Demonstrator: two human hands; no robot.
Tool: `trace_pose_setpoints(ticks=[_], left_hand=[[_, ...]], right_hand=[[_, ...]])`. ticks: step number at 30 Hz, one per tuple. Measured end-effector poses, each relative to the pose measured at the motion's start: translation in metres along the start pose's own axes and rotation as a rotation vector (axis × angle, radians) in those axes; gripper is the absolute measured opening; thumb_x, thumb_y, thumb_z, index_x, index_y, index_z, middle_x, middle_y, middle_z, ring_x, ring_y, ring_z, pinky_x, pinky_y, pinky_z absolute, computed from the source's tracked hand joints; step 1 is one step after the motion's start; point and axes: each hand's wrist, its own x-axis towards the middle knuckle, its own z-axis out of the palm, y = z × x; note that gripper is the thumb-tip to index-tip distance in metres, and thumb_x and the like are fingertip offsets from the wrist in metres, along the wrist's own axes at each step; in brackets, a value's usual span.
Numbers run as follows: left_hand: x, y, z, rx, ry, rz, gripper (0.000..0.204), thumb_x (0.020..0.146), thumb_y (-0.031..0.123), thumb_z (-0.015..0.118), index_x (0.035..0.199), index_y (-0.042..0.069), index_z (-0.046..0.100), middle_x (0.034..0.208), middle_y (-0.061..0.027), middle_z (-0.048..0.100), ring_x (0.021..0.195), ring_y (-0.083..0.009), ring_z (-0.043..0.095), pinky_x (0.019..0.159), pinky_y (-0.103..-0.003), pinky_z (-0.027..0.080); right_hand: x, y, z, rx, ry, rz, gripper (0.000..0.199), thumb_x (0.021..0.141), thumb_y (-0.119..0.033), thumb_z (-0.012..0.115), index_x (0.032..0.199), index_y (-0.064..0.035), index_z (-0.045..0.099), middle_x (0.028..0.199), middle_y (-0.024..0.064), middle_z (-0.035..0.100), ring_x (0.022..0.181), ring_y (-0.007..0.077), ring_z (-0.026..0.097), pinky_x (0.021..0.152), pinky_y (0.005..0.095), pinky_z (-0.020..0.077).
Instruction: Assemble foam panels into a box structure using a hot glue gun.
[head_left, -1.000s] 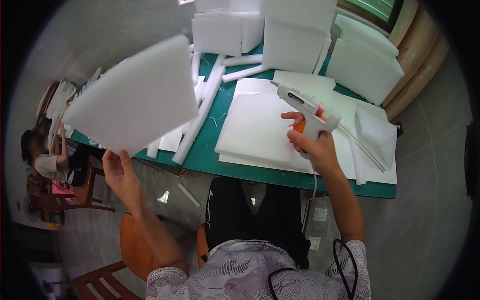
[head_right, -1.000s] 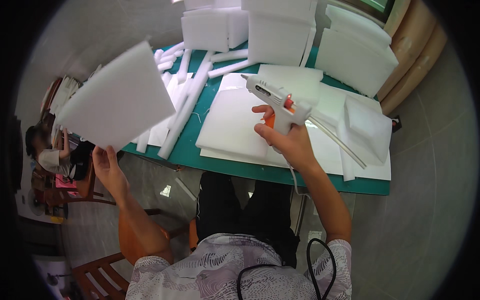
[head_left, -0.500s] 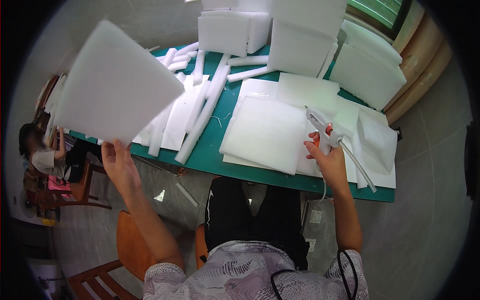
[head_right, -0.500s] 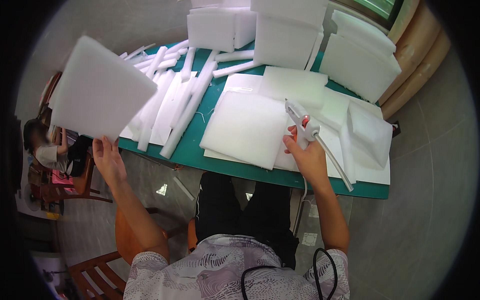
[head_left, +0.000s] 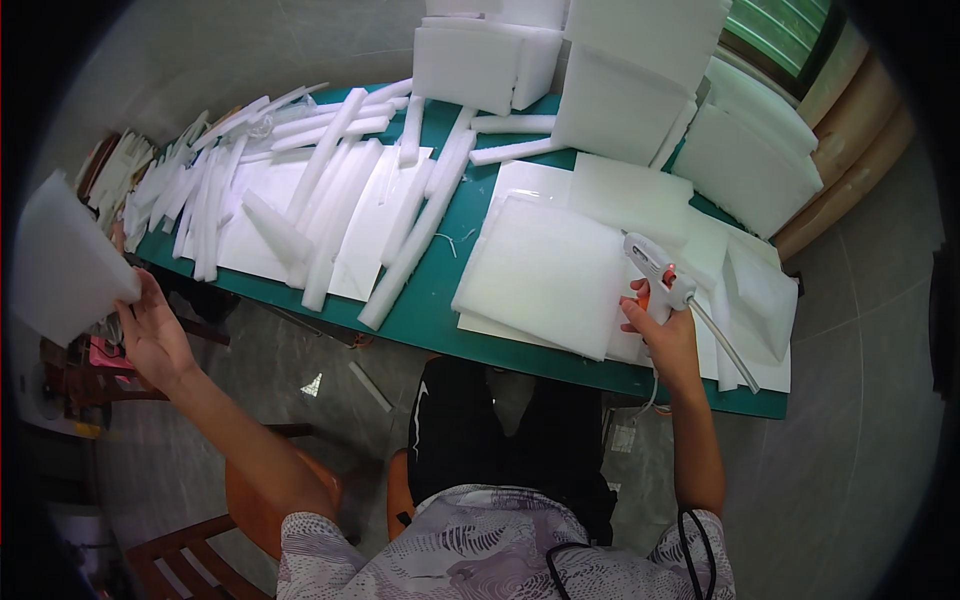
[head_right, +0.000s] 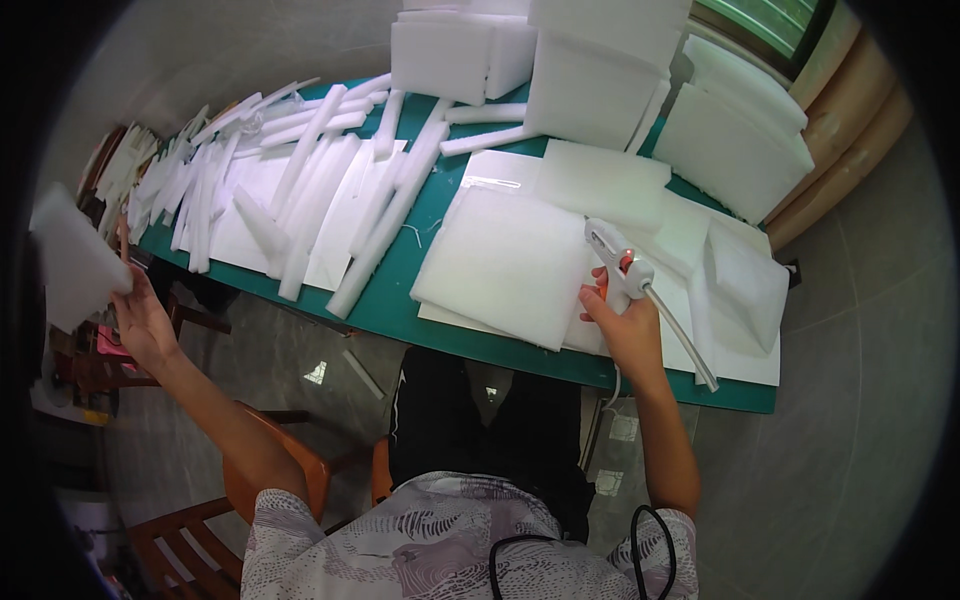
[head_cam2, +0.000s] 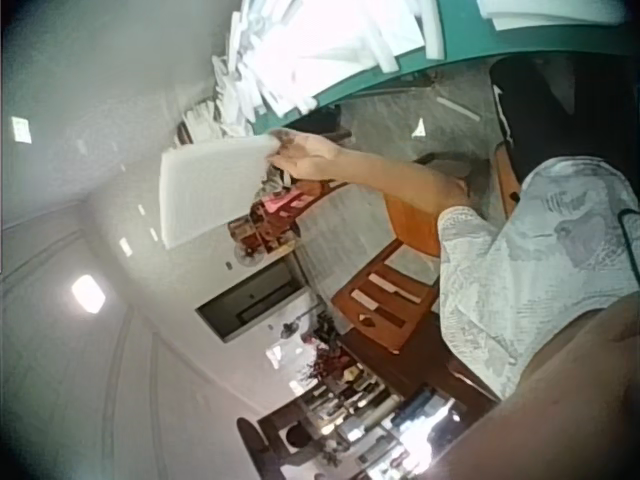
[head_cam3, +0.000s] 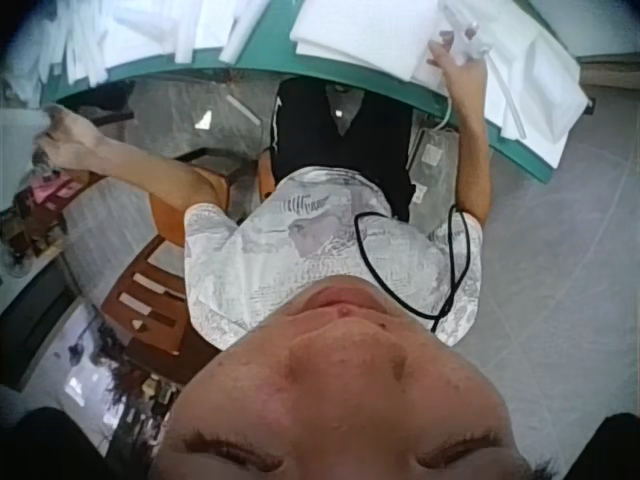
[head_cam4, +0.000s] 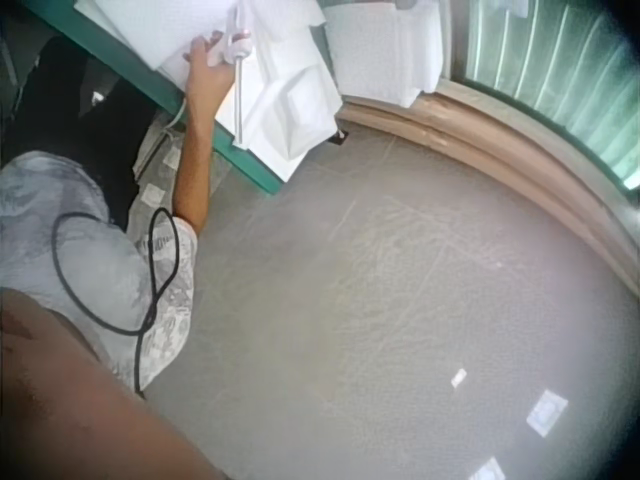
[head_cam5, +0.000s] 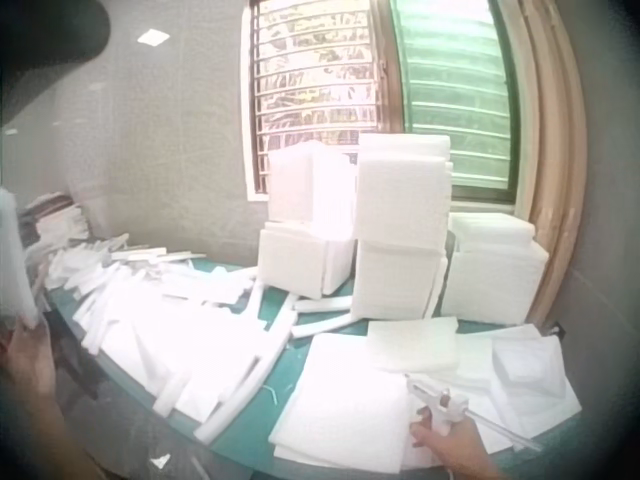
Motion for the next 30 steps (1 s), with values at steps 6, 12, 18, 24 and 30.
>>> trace_pose_setpoints(ticks=[6, 12, 18, 24, 30], left_hand=[[-0.081, -0.046, -0.009, 0.067, -0.049, -0.425, 0.043, 0.094, 0.021, 0.052, 0.124, -0.009, 0.05, 0.12, -0.0228, 0.056, 0.116, -0.0343, 0.054, 0.109, -0.047, 0.038], [-0.144, -0.088, -0.025, 0.402, -0.35, -0.529, 0.028, 0.093, 0.024, 0.042, 0.099, 0.001, 0.057, 0.094, -0.0142, 0.062, 0.088, -0.0237, 0.061, 0.082, -0.035, 0.049], [-0.168, -0.116, 0.02, 0.606, -0.37, -0.751, 0.029, 0.081, 0.024, 0.041, 0.078, -0.001, 0.056, 0.073, -0.005, 0.055, 0.068, -0.0115, 0.048, 0.066, -0.024, 0.038], [-0.172, -0.137, 0.088, 0.847, -0.644, -0.687, 0.028, 0.089, 0.025, 0.057, 0.086, -0.003, 0.056, 0.064, -0.0034, 0.045, 0.062, -0.0109, 0.043, 0.059, -0.025, 0.036], [-0.174, -0.15, 0.158, 1.253, -1.03, -0.385, 0.044, 0.086, 0.031, 0.07, 0.112, 0.001, 0.05, 0.058, -0.0079, 0.049, 0.049, -0.0224, 0.053, 0.051, -0.033, 0.041]], right_hand=[[-0.003, -0.011, 0.0, 0.071, 0.005, 0.017, 0.028, 0.084, -0.008, 0.069, 0.105, -0.0022, 0.052, 0.115, 0.0104, 0.053, 0.104, 0.025, 0.064, 0.071, 0.0318, 0.0568], [-0.002, -0.028, 0.008, 0.176, 0.025, 0.013, 0.024, 0.085, -0.005, 0.068, 0.103, -0.0053, 0.052, 0.118, 0.0119, 0.053, 0.113, 0.0303, 0.062, 0.073, 0.029, 0.0556], [0.003, -0.055, 0.019, 0.217, 0.034, -0.103, 0.023, 0.085, -0.003, 0.067, 0.103, -0.0035, 0.052, 0.12, 0.0135, 0.053, 0.116, 0.0324, 0.061, 0.073, 0.0272, 0.0555], [0.015, -0.082, 0.037, 0.258, 0.007, -0.207, 0.023, 0.085, -0.004, 0.067, 0.104, -0.003, 0.054, 0.12, 0.014, 0.055, 0.115, 0.0333, 0.061, 0.074, 0.0285, 0.0556], [0.028, -0.102, 0.062, 0.293, -0.15, -0.303, 0.023, 0.085, -0.007, 0.067, 0.105, -0.0022, 0.057, 0.118, 0.0135, 0.056, 0.114, 0.0316, 0.062, 0.08, 0.0332, 0.0579]])
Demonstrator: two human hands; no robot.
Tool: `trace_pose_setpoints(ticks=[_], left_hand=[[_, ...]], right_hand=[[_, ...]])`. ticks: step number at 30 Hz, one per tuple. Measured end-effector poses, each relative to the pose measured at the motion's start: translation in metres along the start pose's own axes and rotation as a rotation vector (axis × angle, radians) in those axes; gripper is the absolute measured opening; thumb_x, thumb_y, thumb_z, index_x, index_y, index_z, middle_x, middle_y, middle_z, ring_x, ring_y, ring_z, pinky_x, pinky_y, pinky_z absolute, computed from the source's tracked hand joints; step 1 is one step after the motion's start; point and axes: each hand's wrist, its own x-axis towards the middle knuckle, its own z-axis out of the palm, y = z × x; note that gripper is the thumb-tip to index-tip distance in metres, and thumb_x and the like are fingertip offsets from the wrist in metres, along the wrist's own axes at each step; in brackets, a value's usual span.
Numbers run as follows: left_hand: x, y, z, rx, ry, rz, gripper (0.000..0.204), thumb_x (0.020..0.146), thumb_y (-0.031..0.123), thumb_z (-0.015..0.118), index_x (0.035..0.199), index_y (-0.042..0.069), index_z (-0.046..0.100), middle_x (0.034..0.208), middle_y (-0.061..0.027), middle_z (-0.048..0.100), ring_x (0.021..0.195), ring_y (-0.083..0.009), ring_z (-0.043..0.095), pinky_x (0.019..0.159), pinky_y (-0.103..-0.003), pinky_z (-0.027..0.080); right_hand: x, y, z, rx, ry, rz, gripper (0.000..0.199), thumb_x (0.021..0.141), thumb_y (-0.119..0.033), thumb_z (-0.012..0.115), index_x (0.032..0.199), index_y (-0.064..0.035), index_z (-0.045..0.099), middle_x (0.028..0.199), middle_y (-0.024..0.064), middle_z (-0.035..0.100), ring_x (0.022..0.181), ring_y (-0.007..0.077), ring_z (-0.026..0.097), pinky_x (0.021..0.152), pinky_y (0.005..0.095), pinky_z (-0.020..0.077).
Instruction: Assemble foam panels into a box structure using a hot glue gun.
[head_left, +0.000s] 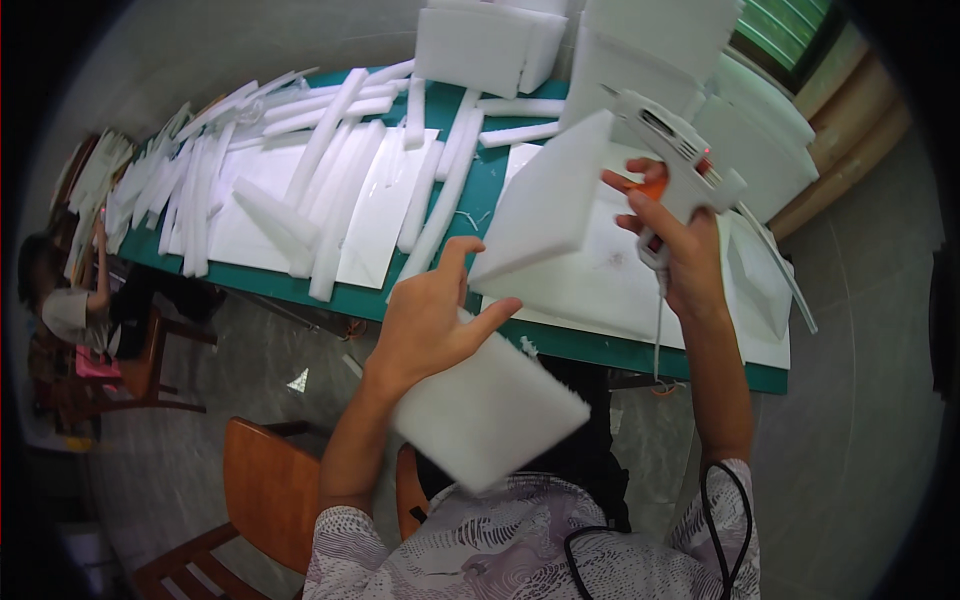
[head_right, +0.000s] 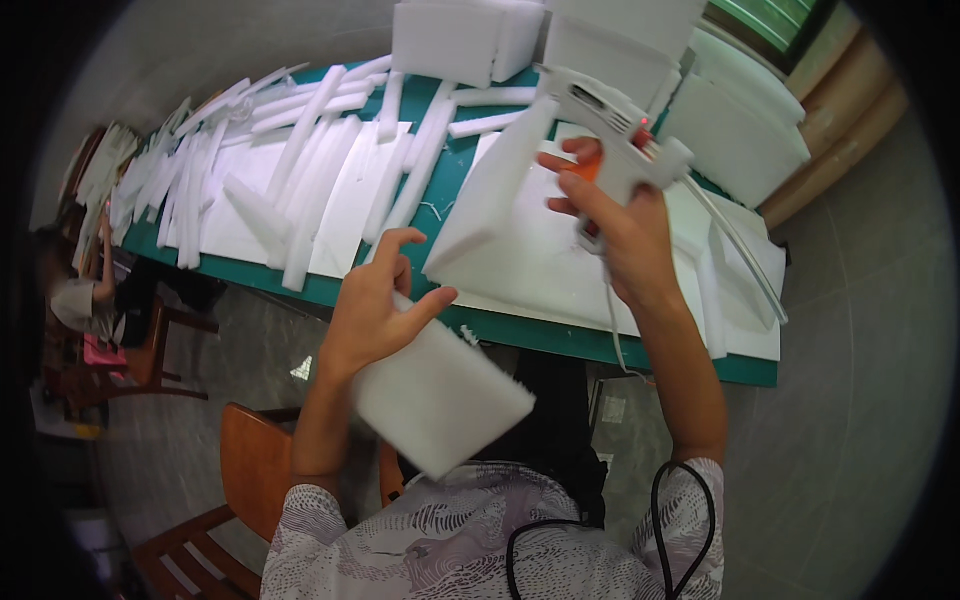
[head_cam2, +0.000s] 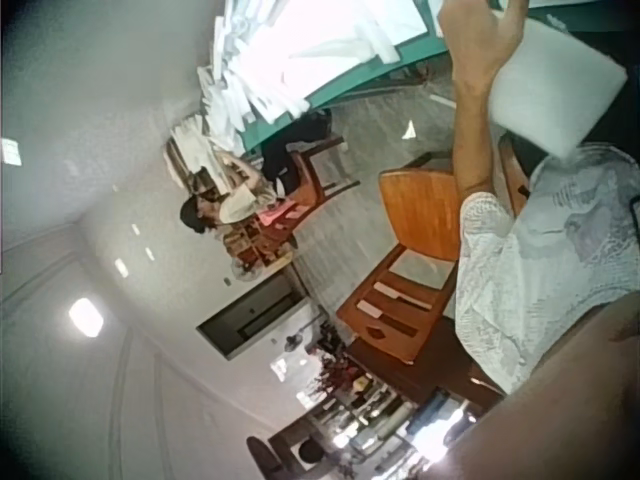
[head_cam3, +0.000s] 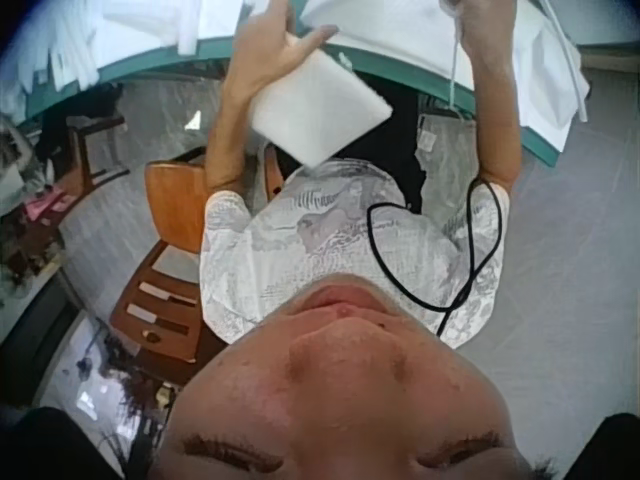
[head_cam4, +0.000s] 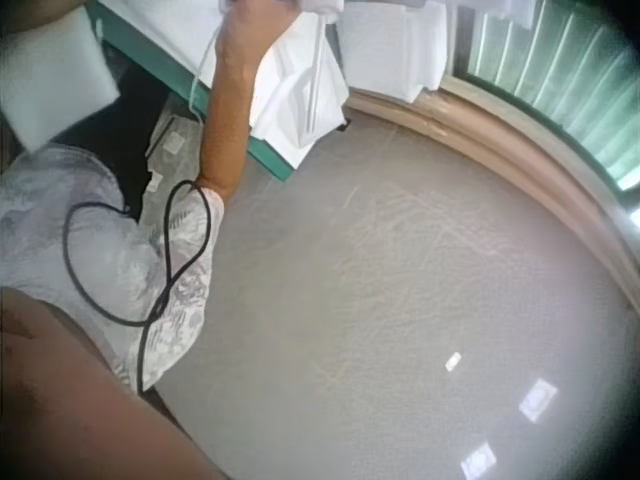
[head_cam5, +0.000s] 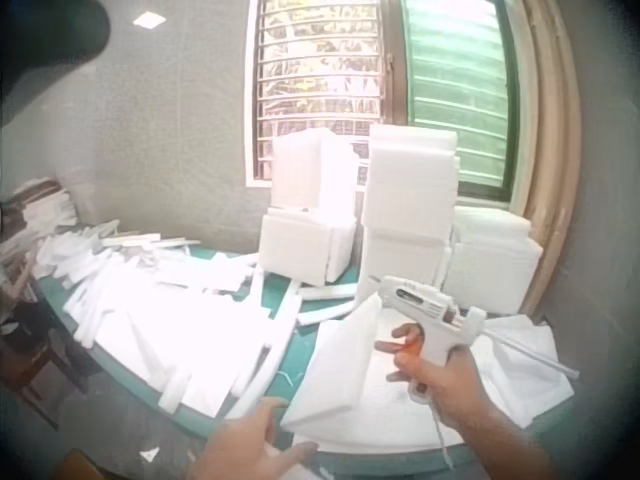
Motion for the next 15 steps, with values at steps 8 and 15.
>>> trace_pose_setpoints(ticks=[8, 15], left_hand=[[0.033, -0.002, 0.019, 0.141, 0.047, -0.116, 0.034, 0.091, 0.024, 0.061, 0.11, -0.002, 0.053, 0.063, -0.0182, 0.062, 0.055, -0.0338, 0.062, 0.055, -0.041, 0.048], [0.032, 0.009, 0.019, -0.01, 0.155, -0.228, 0.028, 0.094, 0.019, 0.054, 0.099, -0.009, 0.059, 0.067, -0.0205, 0.064, 0.055, -0.0301, 0.063, 0.056, -0.037, 0.048]], right_hand=[[0.012, 0.01, 0.005, 0.076, -0.139, 0.011, 0.026, 0.083, -0.011, 0.069, 0.104, -0.003, 0.055, 0.118, 0.0121, 0.055, 0.12, 0.0343, 0.058, 0.082, 0.0351, 0.0579], [0.009, 0.053, -0.042, 0.086, 0.034, 0.208, 0.024, 0.085, -0.013, 0.067, 0.104, -0.0061, 0.055, 0.117, 0.0118, 0.055, 0.119, 0.032, 0.058, 0.086, 0.035, 0.0569]])
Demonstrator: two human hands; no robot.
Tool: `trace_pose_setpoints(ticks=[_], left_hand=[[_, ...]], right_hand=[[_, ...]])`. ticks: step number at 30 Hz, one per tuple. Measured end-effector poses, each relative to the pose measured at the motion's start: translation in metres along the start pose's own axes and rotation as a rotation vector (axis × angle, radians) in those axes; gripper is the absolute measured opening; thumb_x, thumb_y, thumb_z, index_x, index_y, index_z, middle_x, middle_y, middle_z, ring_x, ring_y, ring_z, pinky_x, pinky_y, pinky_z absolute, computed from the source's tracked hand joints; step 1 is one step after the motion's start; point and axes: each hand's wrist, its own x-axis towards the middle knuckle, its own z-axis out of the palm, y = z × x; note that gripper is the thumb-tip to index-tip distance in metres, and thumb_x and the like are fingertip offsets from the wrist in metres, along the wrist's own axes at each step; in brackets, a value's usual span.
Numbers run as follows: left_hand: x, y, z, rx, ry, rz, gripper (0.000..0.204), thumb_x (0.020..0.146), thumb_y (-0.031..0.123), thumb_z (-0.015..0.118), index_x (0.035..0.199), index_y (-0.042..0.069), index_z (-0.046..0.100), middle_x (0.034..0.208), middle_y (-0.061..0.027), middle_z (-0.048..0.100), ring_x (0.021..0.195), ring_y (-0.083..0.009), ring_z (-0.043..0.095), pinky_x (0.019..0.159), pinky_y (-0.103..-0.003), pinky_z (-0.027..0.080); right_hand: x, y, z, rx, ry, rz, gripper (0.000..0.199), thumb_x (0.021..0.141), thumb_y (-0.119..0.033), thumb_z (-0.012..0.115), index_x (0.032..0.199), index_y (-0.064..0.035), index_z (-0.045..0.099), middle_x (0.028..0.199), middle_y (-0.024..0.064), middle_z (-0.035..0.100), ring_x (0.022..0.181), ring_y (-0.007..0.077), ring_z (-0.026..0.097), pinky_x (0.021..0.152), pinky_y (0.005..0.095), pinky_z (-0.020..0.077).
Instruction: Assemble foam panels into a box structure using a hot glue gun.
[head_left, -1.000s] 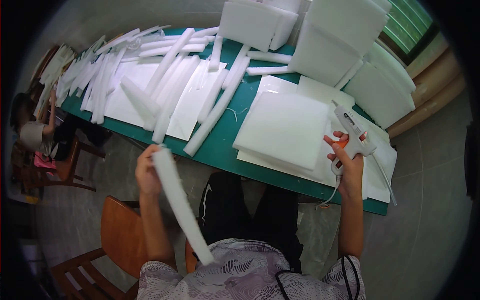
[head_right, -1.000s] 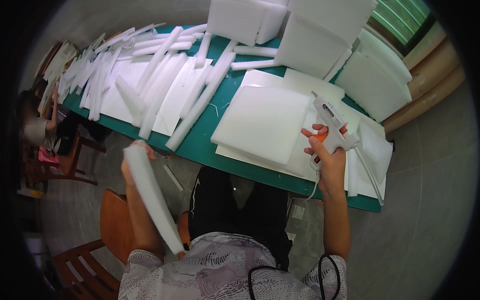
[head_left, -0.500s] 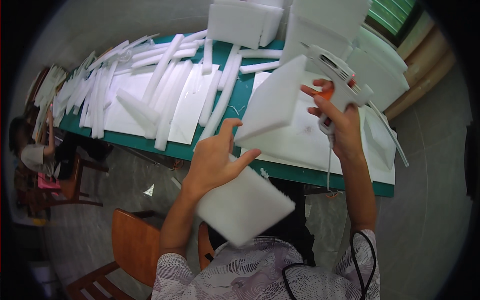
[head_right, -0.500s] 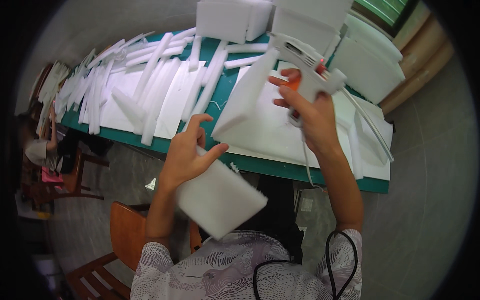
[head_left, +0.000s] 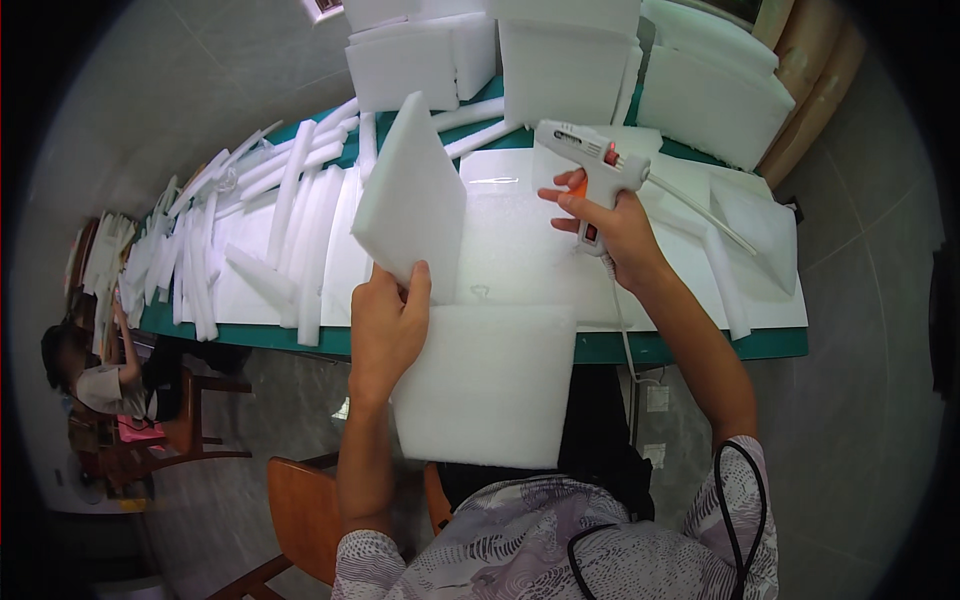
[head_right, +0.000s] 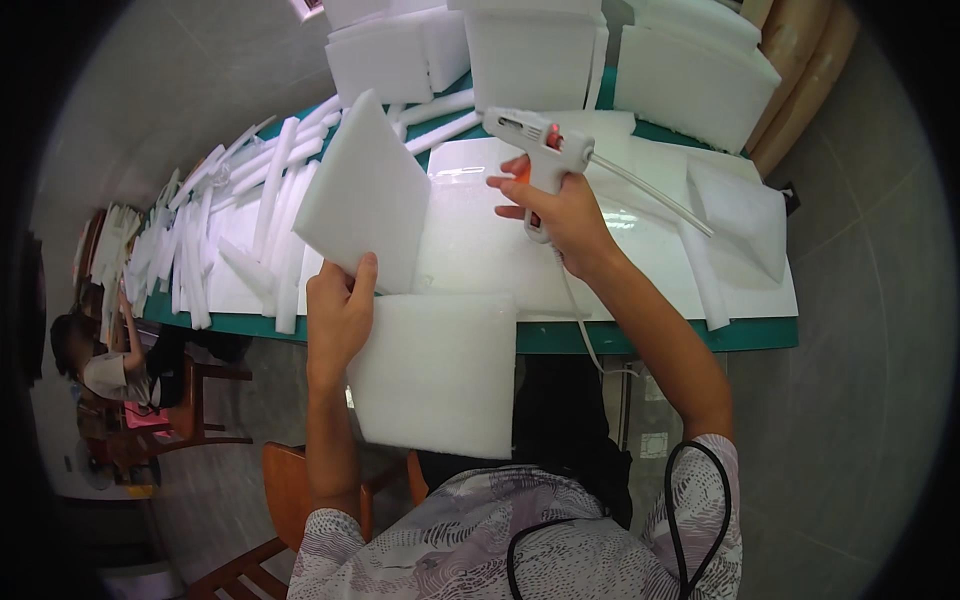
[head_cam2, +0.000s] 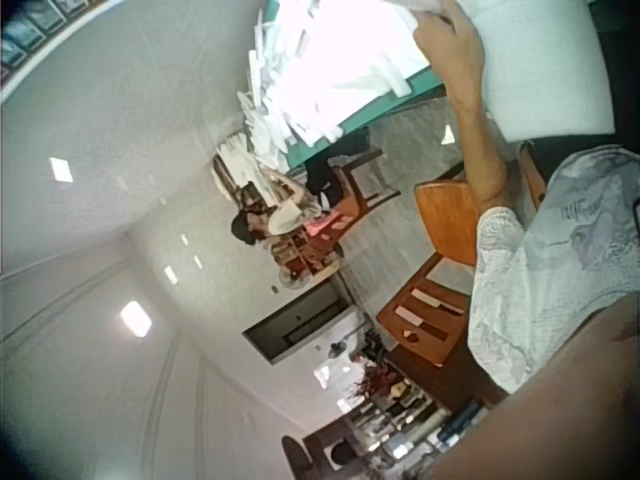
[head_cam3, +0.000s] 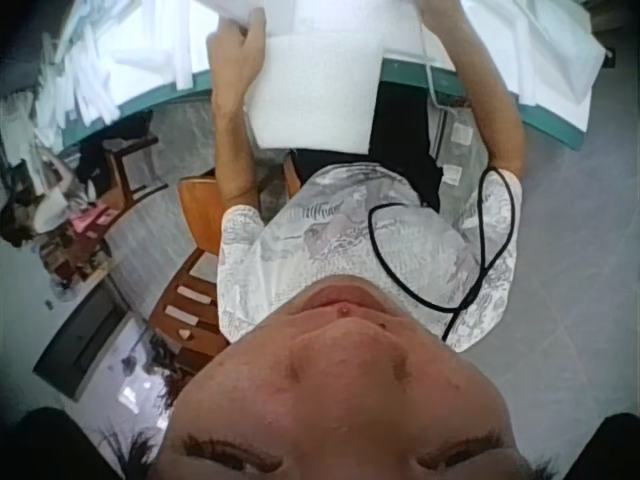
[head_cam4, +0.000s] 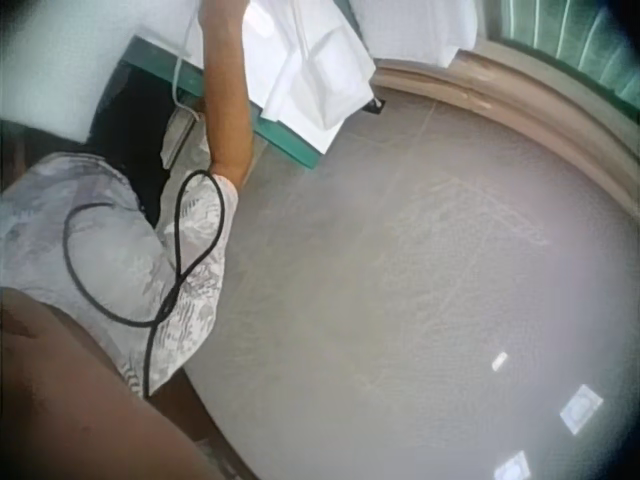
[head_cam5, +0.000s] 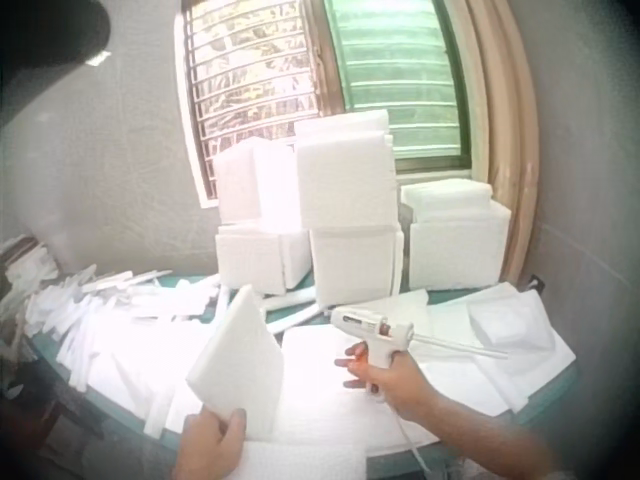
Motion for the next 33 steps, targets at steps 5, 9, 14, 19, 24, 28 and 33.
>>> trace_pose_setpoints(ticks=[5, 9, 14, 19, 24, 28, 33], left_hand=[[-0.007, 0.008, 0.008, 0.026, -0.007, -0.043, 0.029, 0.095, 0.017, 0.054, 0.09, -0.01, 0.059, 0.065, -0.0201, 0.064, 0.053, -0.0275, 0.062, 0.054, -0.037, 0.047], [-0.008, 0.002, 0.007, 0.089, -0.039, 0.008, 0.032, 0.095, 0.017, 0.055, 0.079, -0.01, 0.059, 0.06, -0.0195, 0.061, 0.049, -0.0258, 0.06, 0.05, -0.037, 0.044], [0.002, 0.01, -0.001, 0.131, -0.125, 0.009, 0.034, 0.095, 0.017, 0.056, 0.074, -0.01, 0.058, 0.056, -0.0191, 0.059, 0.046, -0.0246, 0.058, 0.047, -0.036, 0.041], [-0.002, 0.007, 0.0, 0.126, -0.129, -0.008, 0.034, 0.095, 0.016, 0.055, 0.072, -0.01, 0.058, 0.053, -0.0172, 0.056, 0.043, -0.0214, 0.052, 0.045, -0.035, 0.037], [-0.005, 0.0, 0.004, 0.071, -0.095, -0.031, 0.033, 0.094, 0.015, 0.055, 0.072, -0.009, 0.058, 0.052, -0.0171, 0.055, 0.043, -0.0206, 0.051, 0.045, -0.035, 0.036], [-0.006, 0.0, 0.008, 0.045, -0.074, -0.022, 0.032, 0.093, 0.014, 0.056, 0.071, -0.009, 0.059, 0.054, -0.0178, 0.057, 0.043, -0.022, 0.052, 0.045, -0.035, 0.036], [-0.007, -0.004, 0.009, 0.022, -0.063, -0.049, 0.033, 0.093, 0.016, 0.057, 0.072, -0.009, 0.06, 0.056, -0.018, 0.059, 0.045, -0.0242, 0.057, 0.047, -0.035, 0.04]], right_hand=[[-0.001, 0.035, -0.024, 0.038, 0.052, 0.145, 0.022, 0.087, -0.013, 0.065, 0.105, -0.0059, 0.054, 0.117, 0.0115, 0.055, 0.118, 0.0296, 0.059, 0.089, 0.035, 0.0562], [-0.002, 0.045, -0.027, 0.033, 0.003, 0.167, 0.023, 0.088, -0.013, 0.065, 0.107, -0.0051, 0.055, 0.117, 0.012, 0.055, 0.116, 0.0276, 0.06, 0.088, 0.0343, 0.0564], [-0.003, 0.047, -0.028, 0.012, -0.021, 0.153, 0.026, 0.088, -0.015, 0.065, 0.11, -0.0043, 0.056, 0.116, 0.0135, 0.057, 0.116, 0.0271, 0.06, 0.085, 0.0334, 0.0576], [-0.004, 0.043, -0.026, -0.043, 0.002, 0.151, 0.025, 0.088, -0.016, 0.065, 0.109, -0.0049, 0.057, 0.115, 0.0145, 0.058, 0.114, 0.0276, 0.062, 0.083, 0.0325, 0.0581], [-0.004, 0.043, -0.026, -0.043, -0.031, 0.143, 0.024, 0.087, -0.016, 0.066, 0.107, -0.0055, 0.057, 0.114, 0.0146, 0.059, 0.114, 0.0288, 0.062, 0.081, 0.0334, 0.0587], [-0.012, 0.034, -0.025, -0.073, -0.091, 0.117, 0.028, 0.084, -0.02, 0.069, 0.105, -0.0055, 0.057, 0.113, 0.0143, 0.059, 0.116, 0.0302, 0.061, 0.077, 0.0358, 0.0598], [-0.047, 0.0, -0.021, -0.062, -0.213, 0.195, 0.031, 0.082, -0.014, 0.072, 0.106, -0.004, 0.055, 0.114, 0.0138, 0.057, 0.114, 0.0304, 0.061, 0.073, 0.0324, 0.0602]])
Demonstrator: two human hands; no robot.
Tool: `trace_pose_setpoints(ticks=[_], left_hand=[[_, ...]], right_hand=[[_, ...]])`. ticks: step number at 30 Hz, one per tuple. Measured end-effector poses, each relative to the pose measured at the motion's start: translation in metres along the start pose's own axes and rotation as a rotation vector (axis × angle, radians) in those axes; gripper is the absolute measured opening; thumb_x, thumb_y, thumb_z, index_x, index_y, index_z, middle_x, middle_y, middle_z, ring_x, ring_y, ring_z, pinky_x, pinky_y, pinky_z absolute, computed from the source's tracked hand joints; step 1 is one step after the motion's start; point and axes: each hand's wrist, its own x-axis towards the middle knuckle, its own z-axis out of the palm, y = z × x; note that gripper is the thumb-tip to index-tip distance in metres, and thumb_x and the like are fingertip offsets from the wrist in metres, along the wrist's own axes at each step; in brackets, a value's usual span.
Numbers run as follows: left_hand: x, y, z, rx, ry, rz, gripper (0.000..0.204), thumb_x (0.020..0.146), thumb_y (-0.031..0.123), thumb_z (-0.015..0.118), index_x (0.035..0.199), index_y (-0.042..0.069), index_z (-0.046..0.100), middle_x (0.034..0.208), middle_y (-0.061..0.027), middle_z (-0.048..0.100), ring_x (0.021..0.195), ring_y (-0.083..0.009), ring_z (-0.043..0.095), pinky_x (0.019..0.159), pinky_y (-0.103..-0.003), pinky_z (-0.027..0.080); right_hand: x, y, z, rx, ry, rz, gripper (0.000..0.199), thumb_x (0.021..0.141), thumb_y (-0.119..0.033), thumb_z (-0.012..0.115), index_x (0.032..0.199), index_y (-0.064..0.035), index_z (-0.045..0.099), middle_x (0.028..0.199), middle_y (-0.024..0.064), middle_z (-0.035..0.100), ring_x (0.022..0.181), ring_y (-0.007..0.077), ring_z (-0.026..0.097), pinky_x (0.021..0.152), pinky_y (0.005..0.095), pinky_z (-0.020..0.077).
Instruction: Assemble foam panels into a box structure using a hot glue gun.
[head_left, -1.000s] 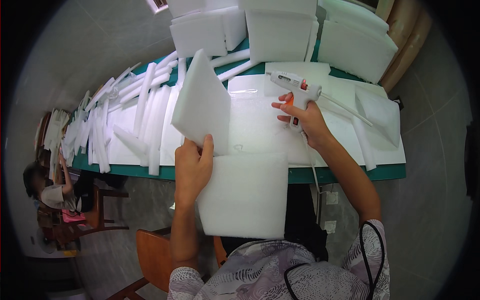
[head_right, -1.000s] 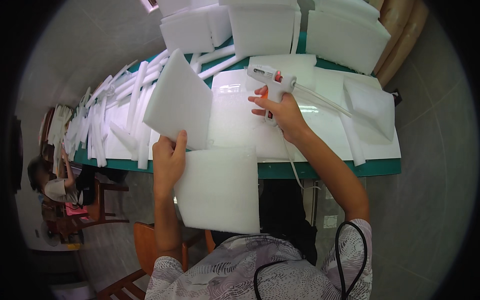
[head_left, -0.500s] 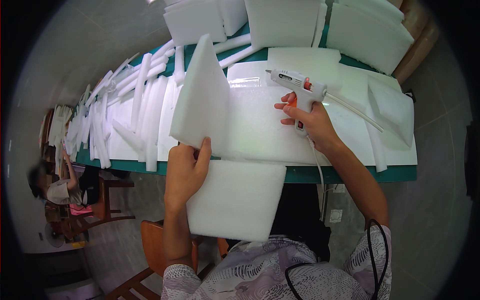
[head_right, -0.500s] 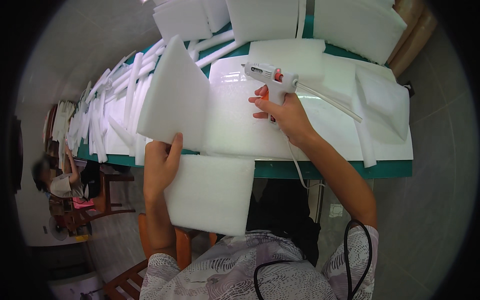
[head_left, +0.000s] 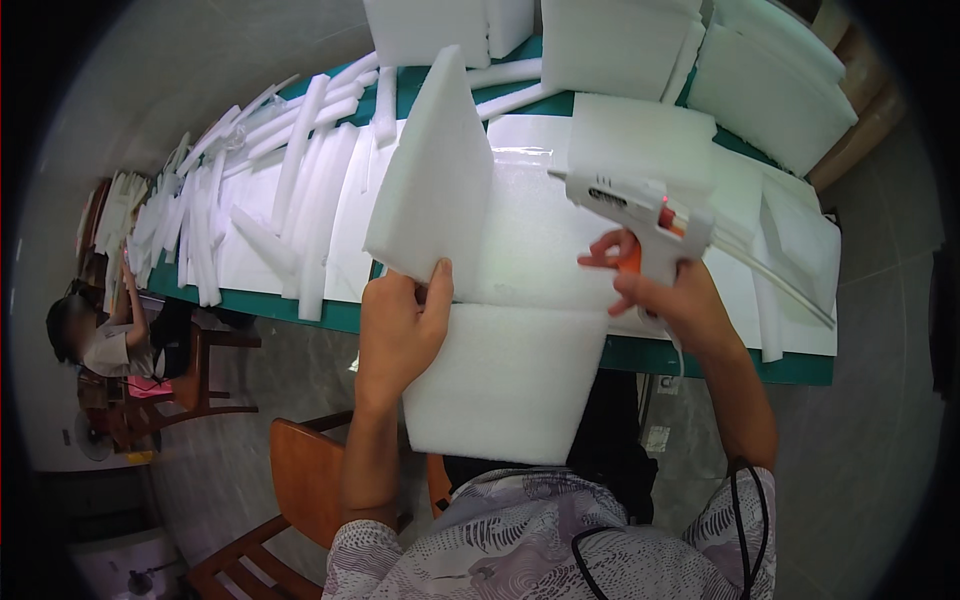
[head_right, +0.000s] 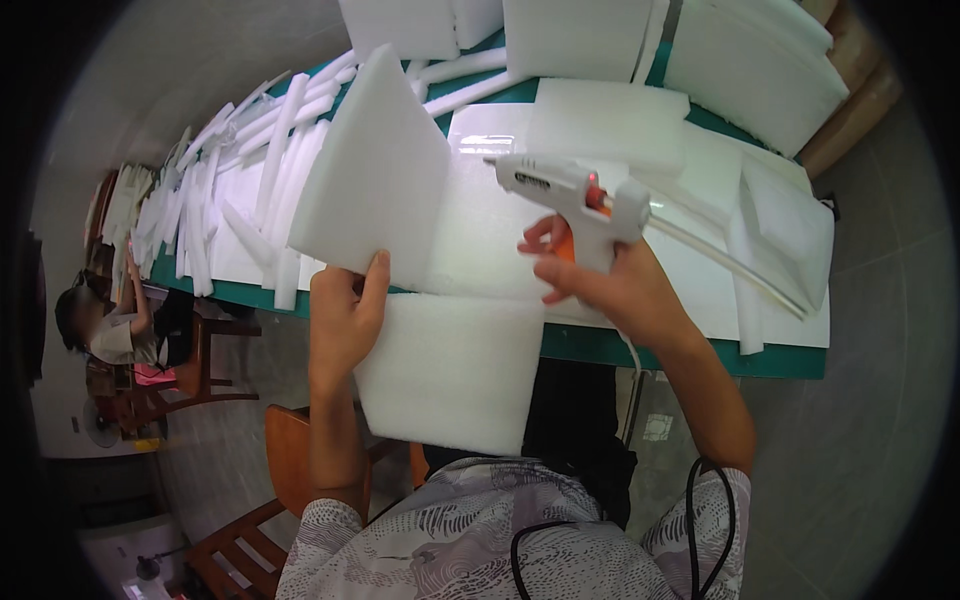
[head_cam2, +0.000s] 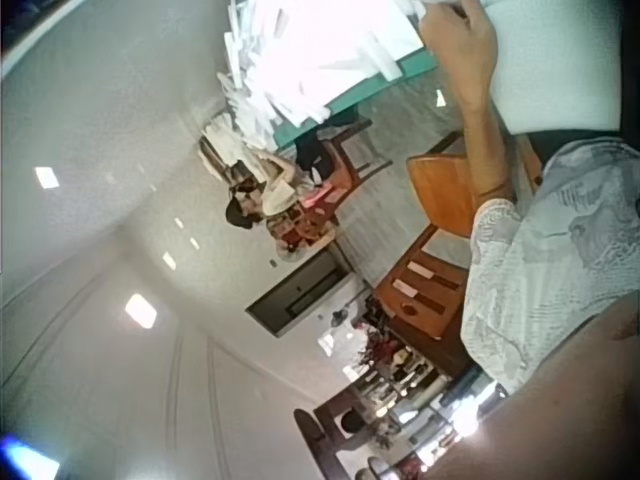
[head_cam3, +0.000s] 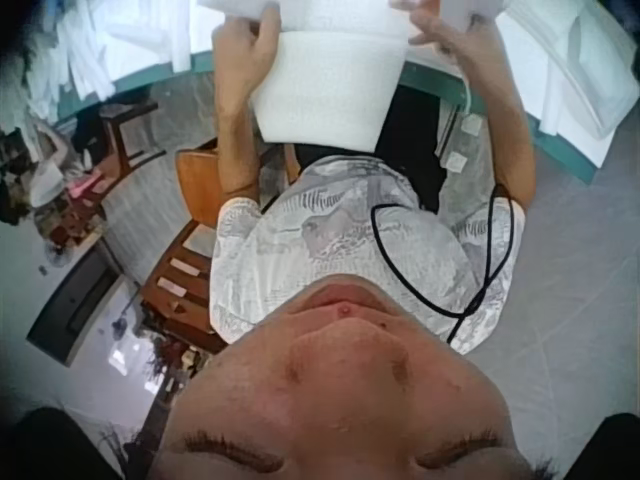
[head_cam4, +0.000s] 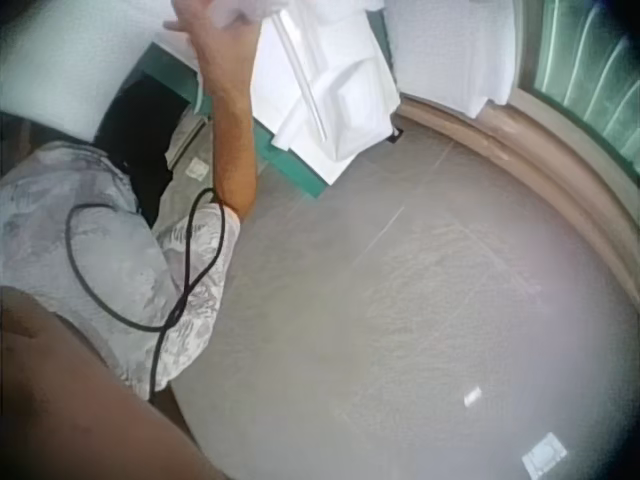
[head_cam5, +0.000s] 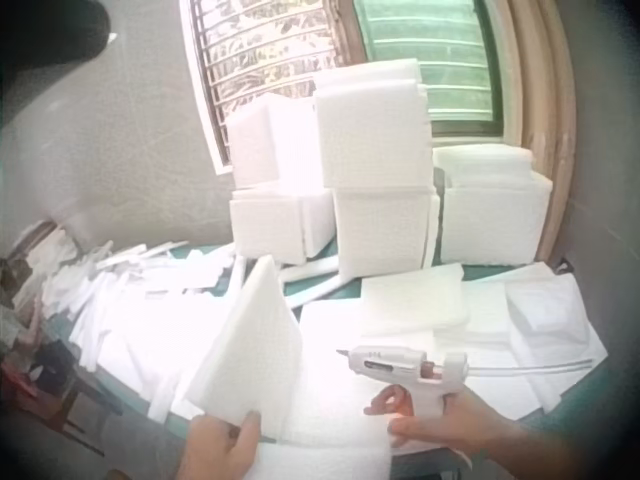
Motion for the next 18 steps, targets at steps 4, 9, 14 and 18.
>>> trace_pose_setpoints(ticks=[4, 9, 14, 18], left_hand=[[-0.002, -0.006, -0.001, -0.045, 0.059, -0.003, 0.032, 0.093, 0.018, 0.057, 0.076, -0.009, 0.061, 0.059, -0.0179, 0.062, 0.049, -0.0256, 0.06, 0.05, -0.035, 0.045], [-0.001, -0.01, 0.0, -0.068, 0.07, 0.024, 0.029, 0.093, 0.02, 0.057, 0.086, -0.008, 0.061, 0.063, -0.0181, 0.063, 0.054, -0.0262, 0.062, 0.054, -0.035, 0.047], [0.0, -0.013, -0.002, -0.108, 0.088, 0.029, 0.029, 0.093, 0.022, 0.057, 0.095, -0.007, 0.06, 0.065, -0.0179, 0.064, 0.056, -0.0269, 0.063, 0.057, -0.036, 0.048], [0.0, -0.013, -0.005, -0.133, 0.062, 0.003, 0.03, 0.094, 0.024, 0.056, 0.098, -0.006, 0.06, 0.068, -0.0178, 0.064, 0.059, -0.0266, 0.063, 0.059, -0.037, 0.048]], right_hand=[[-0.026, -0.009, 0.009, 0.011, -0.06, 0.104, 0.042, 0.077, -0.005, 0.077, 0.111, -0.0019, 0.053, 0.115, 0.013, 0.055, 0.111, 0.0292, 0.062, 0.072, 0.0293, 0.0588], [-0.034, 0.0, 0.02, -0.063, 0.027, 0.109, 0.042, 0.071, -0.002, 0.079, 0.101, -0.0069, 0.051, 0.114, 0.011, 0.055, 0.115, 0.0325, 0.061, 0.068, 0.0276, 0.0558], [-0.041, 0.012, 0.022, -0.342, 0.058, 0.072, 0.04, 0.073, -0.01, 0.081, 0.1, -0.003, 0.053, 0.116, 0.012, 0.056, 0.107, 0.02, 0.058, 0.087, 0.0327, 0.0518], [-0.042, 0.007, 0.033, -0.248, 0.084, 0.164, 0.038, 0.075, -0.01, 0.079, 0.101, -0.0024, 0.053, 0.114, 0.011, 0.058, 0.103, 0.0176, 0.057, 0.088, 0.0316, 0.0489]])
